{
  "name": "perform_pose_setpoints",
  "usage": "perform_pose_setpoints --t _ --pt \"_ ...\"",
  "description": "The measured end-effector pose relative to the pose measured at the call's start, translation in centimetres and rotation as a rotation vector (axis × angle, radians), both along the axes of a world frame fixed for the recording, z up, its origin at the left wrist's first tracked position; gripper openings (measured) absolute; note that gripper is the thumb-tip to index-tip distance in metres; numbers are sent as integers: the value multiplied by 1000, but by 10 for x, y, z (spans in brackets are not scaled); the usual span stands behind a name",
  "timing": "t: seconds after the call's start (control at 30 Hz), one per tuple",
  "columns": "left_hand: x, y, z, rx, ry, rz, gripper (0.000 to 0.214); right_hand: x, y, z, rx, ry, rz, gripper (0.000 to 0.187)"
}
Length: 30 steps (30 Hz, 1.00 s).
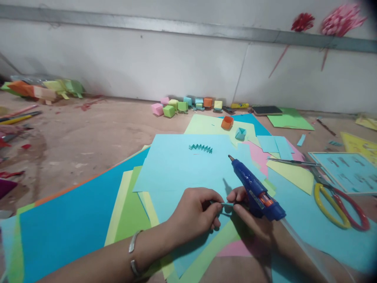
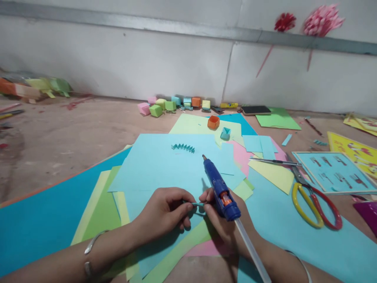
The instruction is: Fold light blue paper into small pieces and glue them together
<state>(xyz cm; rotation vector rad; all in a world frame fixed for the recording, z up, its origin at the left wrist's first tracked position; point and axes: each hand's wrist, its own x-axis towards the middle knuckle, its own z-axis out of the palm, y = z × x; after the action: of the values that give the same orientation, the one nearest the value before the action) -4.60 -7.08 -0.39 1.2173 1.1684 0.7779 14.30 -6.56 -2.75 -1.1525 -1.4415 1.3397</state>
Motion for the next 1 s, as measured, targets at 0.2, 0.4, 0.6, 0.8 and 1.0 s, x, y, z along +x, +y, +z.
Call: perform_pose_setpoints --t 0.2,0.4,0.6,0.8,1.0 --pt "0 1 8 -182 -93 49 5 -2 -1 14 -45 5 18 22" --pt "-1 4 3 -184 -73 9 8 2 1 20 -62 -62 69 22" --pt "-4 3 -3 138 17 -60 15 4 5 30 -285 1 189 20" --pt "-5 0 -5 215 -12 -46 3 7 9 34 -312 83 246 20" --pt "-5 -1 -5 228 -66 -53 9 8 8 35 -307 117 286 24"
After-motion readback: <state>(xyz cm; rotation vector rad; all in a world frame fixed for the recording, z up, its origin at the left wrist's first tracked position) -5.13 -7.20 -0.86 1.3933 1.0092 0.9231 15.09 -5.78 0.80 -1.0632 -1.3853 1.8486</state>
